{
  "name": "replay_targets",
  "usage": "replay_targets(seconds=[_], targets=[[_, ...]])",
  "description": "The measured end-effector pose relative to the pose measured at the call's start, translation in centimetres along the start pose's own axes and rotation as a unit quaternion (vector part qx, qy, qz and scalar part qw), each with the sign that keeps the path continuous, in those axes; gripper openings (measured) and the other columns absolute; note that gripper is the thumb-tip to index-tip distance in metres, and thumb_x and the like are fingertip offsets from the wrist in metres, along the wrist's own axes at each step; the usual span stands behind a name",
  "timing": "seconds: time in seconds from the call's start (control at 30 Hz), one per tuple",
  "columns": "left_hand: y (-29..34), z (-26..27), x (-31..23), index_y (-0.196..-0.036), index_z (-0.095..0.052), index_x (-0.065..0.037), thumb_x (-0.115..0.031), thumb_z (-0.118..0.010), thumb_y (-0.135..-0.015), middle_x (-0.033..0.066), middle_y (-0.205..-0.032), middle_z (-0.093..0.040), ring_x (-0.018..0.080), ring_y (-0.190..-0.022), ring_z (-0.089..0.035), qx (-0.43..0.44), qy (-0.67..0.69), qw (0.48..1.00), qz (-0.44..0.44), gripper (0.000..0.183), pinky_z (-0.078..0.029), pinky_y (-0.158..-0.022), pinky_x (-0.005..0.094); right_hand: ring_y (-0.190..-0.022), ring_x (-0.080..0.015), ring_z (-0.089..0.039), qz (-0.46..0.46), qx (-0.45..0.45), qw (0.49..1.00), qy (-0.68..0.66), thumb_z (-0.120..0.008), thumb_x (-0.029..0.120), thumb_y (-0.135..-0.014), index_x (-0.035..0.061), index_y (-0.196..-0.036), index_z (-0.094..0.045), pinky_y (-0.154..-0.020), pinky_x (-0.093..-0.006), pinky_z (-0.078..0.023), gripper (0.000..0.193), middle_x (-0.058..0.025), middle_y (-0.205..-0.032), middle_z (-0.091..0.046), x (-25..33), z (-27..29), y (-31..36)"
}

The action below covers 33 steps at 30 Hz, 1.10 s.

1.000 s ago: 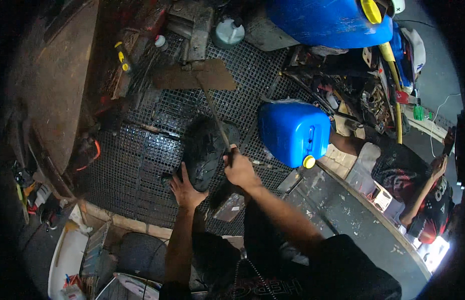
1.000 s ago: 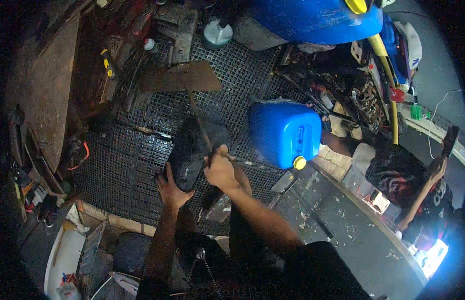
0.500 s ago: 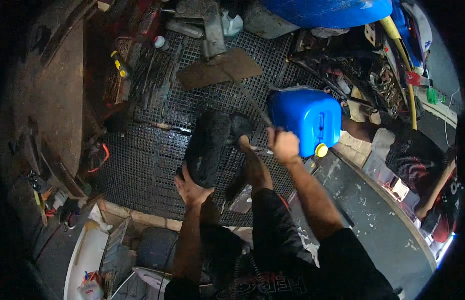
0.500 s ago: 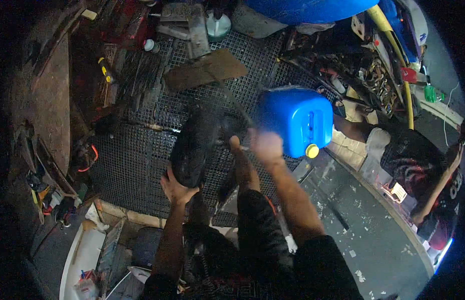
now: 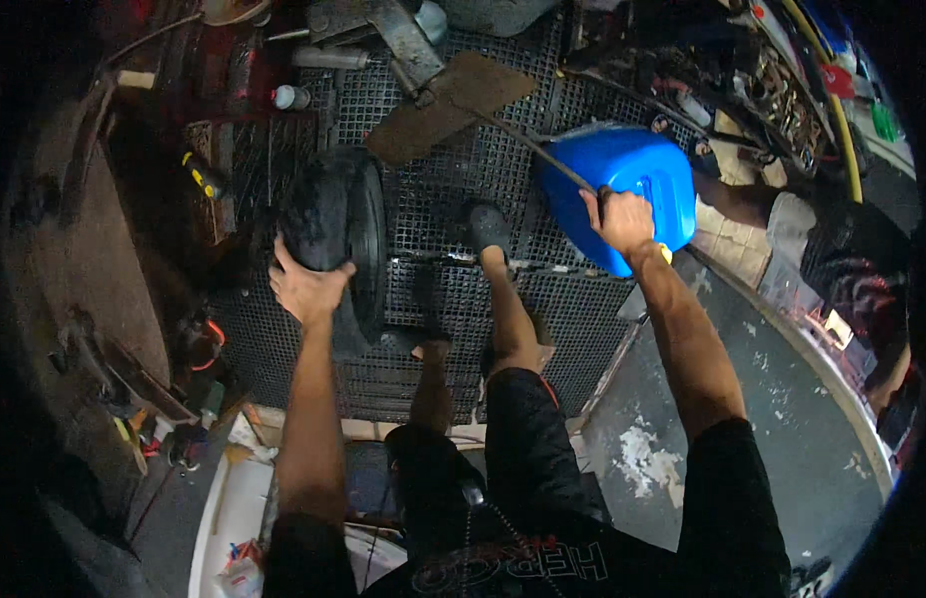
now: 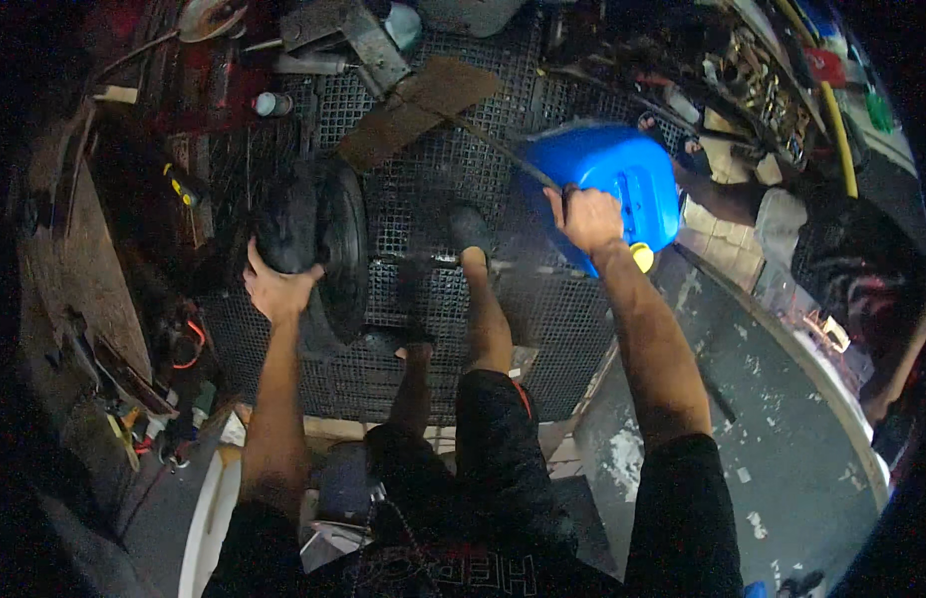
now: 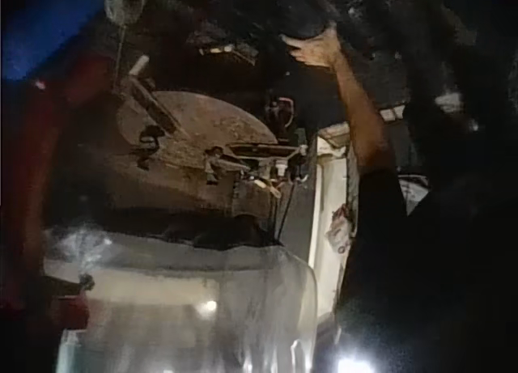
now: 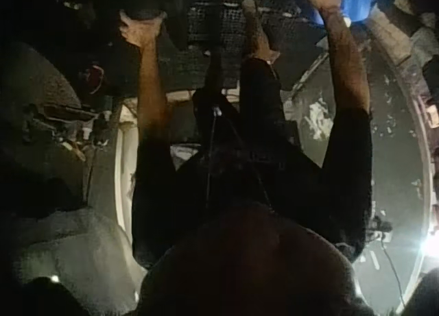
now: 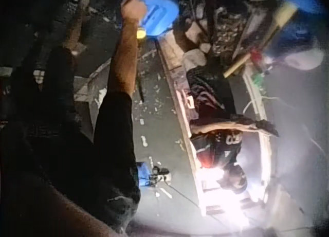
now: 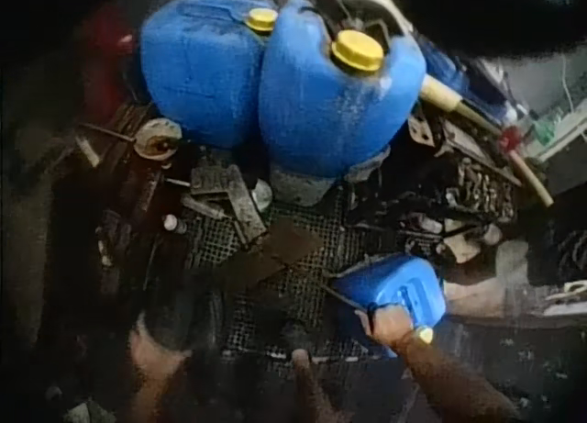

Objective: The person applies liquid to a motorcycle tire using a small applicator, turns on an air compressor switch, and breaks the tire bead using a tire changer lever.

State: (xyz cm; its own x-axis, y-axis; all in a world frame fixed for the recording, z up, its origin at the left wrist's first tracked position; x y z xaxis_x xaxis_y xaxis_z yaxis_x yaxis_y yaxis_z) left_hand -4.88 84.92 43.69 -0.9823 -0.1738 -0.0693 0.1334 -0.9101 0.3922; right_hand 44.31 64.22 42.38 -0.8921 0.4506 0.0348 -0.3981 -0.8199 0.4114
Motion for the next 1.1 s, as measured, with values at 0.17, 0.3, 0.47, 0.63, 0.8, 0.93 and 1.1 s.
replay_targets(seconds=[0.17, 0.3, 0.47, 0.63, 0.8, 0.93, 1.1], targets=[[-3.6, 0.9, -2.9, -0.152, -0.052, -0.018, -0.048, -0.079, -0.084, 0.0256, -0.155, -0.045, 0.0475, -0.141, -0.043, -0.194, -0.036, 0.941, -0.275, 0.079, -0.039, -0.114, 0.0602, -0.069, -0.0464, -0.072, -0.008, 0.011, 1.000, -0.008, -0.053, 0.053, -0.106, 0.0042, -0.083, -0.073, -0.062, -0.0568, -0.058, 0.058, -0.0259, -0.074, -0.071, -0.4, 0.9, -0.4], [-6.4, 0.9, -4.0, -0.150, -0.054, -0.017, -0.049, -0.082, -0.081, 0.0241, -0.155, -0.046, 0.0458, -0.140, -0.044, -0.175, -0.035, 0.944, -0.279, 0.080, -0.040, -0.114, 0.0584, -0.069, -0.0462, -0.072, -0.018, 0.015, 1.000, -0.001, -0.052, 0.055, -0.106, 0.0050, -0.083, -0.074, -0.062, -0.0559, -0.058, 0.059, -0.0258, -0.074, -0.071, -0.2, 0.6, -0.2], [-4.3, 1.2, -5.8, -0.156, -0.044, -0.006, -0.059, -0.092, -0.065, 0.0281, -0.153, -0.046, 0.0485, -0.138, -0.045, -0.135, 0.040, 0.955, -0.259, 0.115, -0.040, -0.113, 0.0601, -0.068, -0.0458, -0.072, -0.019, 0.019, 0.999, -0.023, -0.052, 0.055, -0.105, 0.0045, -0.082, -0.075, -0.064, -0.0554, -0.059, 0.060, -0.0251, -0.073, -0.072, -0.7, 0.1, -0.1], [-5.0, 1.0, -0.5, -0.166, -0.022, -0.007, -0.059, -0.099, -0.054, 0.0355, -0.149, -0.045, 0.0526, -0.138, -0.048, -0.040, -0.055, 0.996, -0.062, 0.146, -0.043, -0.113, 0.0606, -0.065, -0.0444, -0.072, -0.031, 0.010, 0.999, -0.023, -0.054, 0.054, -0.105, 0.0051, -0.082, -0.075, -0.062, -0.0551, -0.058, 0.058, -0.0235, -0.071, -0.072, -0.2, 0.9, 0.3], [-5.8, 1.0, 1.1, -0.165, -0.020, -0.007, -0.055, -0.101, -0.052, 0.0368, -0.153, -0.042, 0.0525, -0.141, -0.046, 0.054, -0.007, 0.997, -0.052, 0.147, -0.043, -0.115, 0.0564, -0.066, -0.0444, -0.071, -0.042, 0.019, 0.998, -0.031, -0.053, 0.056, -0.105, 0.0072, -0.086, -0.075, -0.060, -0.0560, -0.057, 0.057, -0.0224, -0.072, -0.072, 0.7, 0.3, 1.0], [-4.3, 1.1, 0.9, -0.162, -0.024, -0.008, -0.046, -0.101, -0.052, 0.0344, -0.144, -0.049, 0.0517, -0.131, -0.053, 0.020, -0.032, 0.999, -0.021, 0.140, -0.046, -0.112, 0.0551, -0.068, -0.0443, -0.072, -0.050, 0.024, 0.998, -0.025, -0.051, 0.058, -0.105, 0.0069, -0.089, -0.075, -0.062, -0.0551, -0.057, 0.058, -0.0216, -0.074, -0.073, 2.5, -0.6, 2.1], [-4.6, 1.2, 3.6, -0.161, -0.027, -0.005, -0.048, -0.100, -0.055, 0.0336, -0.140, -0.050, 0.0517, -0.128, -0.053, -0.009, -0.008, 1.000, -0.028, 0.136, -0.045, -0.110, 0.0579, -0.059, -0.0432, -0.068, -0.047, -0.037, 0.997, -0.046, -0.059, 0.053, -0.104, 0.0065, -0.083, -0.074, -0.056, -0.0537, -0.055, 0.053, -0.0218, -0.064, -0.067, 5.4, -0.3, 3.7]])
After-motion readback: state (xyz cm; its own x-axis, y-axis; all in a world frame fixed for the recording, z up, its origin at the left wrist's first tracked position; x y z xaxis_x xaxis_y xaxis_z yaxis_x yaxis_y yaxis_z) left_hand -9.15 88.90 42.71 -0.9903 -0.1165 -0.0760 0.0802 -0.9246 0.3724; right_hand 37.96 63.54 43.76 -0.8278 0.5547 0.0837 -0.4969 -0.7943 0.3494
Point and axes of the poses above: each hand's wrist, its own y-axis away from the middle knuckle, its own z-axis out of the back of the hand, x = y × z, the point moved 8 cm from there along -y, towards the middle knuckle
